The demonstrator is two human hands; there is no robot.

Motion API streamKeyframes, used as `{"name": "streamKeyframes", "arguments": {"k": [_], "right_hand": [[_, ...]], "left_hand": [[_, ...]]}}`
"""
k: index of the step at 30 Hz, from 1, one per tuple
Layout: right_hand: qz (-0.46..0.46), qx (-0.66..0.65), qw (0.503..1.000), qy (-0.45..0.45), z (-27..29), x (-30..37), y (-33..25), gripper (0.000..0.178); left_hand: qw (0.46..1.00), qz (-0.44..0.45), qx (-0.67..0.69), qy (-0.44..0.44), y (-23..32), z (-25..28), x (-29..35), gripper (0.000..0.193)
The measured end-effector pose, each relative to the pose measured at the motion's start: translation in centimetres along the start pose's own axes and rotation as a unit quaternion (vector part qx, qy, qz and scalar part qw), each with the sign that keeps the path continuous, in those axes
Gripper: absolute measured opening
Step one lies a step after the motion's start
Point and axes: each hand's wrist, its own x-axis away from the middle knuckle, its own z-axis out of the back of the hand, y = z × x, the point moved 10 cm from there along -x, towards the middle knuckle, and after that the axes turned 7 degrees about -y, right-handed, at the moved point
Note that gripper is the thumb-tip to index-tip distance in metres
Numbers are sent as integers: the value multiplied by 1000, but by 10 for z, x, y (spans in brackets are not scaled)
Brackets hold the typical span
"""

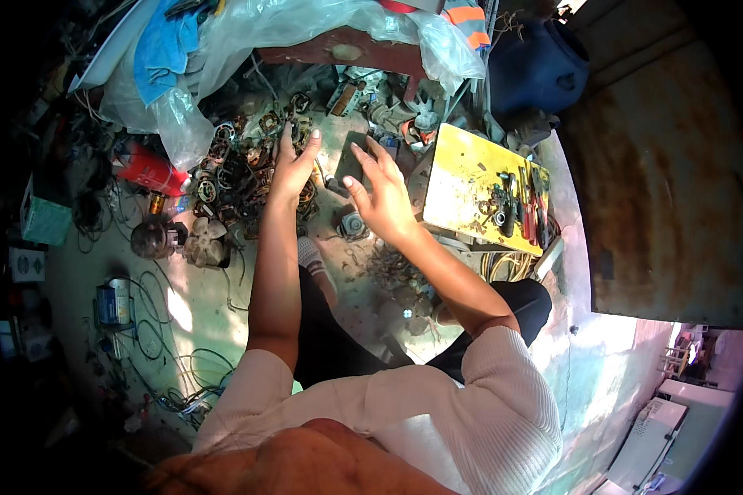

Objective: The person uses pliers and a screwdriver to disassemble small electronic and mechanical components of an appliance, removing wires and screws.

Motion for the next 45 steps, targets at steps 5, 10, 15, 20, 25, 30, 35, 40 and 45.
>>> {"name": "streamKeyframes", "arguments": {"k": [5,10,15,20,25,30,35,40,45], "right_hand": [[101,-111,986,-71,-130,19,7,54],[-305,22,886,-348,-271,91,240,46],[-346,43,898,-269,-289,36,327,39],[-550,17,835,-4,-245,6,484,33],[-431,129,893,21,-224,-75,492,32],[-387,136,910,60,-190,-93,563,66],[-447,136,884,-23,-191,-115,618,79],[-405,177,893,-90,-204,-138,656,32],[-319,237,912,-104,-210,-161,658,40]], "left_hand": [[912,201,340,-107,-52,-25,-7,80],[976,-5,180,124,9,59,9,67],[967,-141,-210,9,63,-14,53,61],[874,-178,-364,-268,47,-80,107,68],[877,-116,-378,-272,24,-57,101,67],[873,-82,-384,-289,13,-49,86,70],[864,-58,-381,-323,-9,-51,83,74],[875,-26,-372,-309,-16,-44,76,70],[874,-37,-379,-303,-21,-44,81,66]]}}
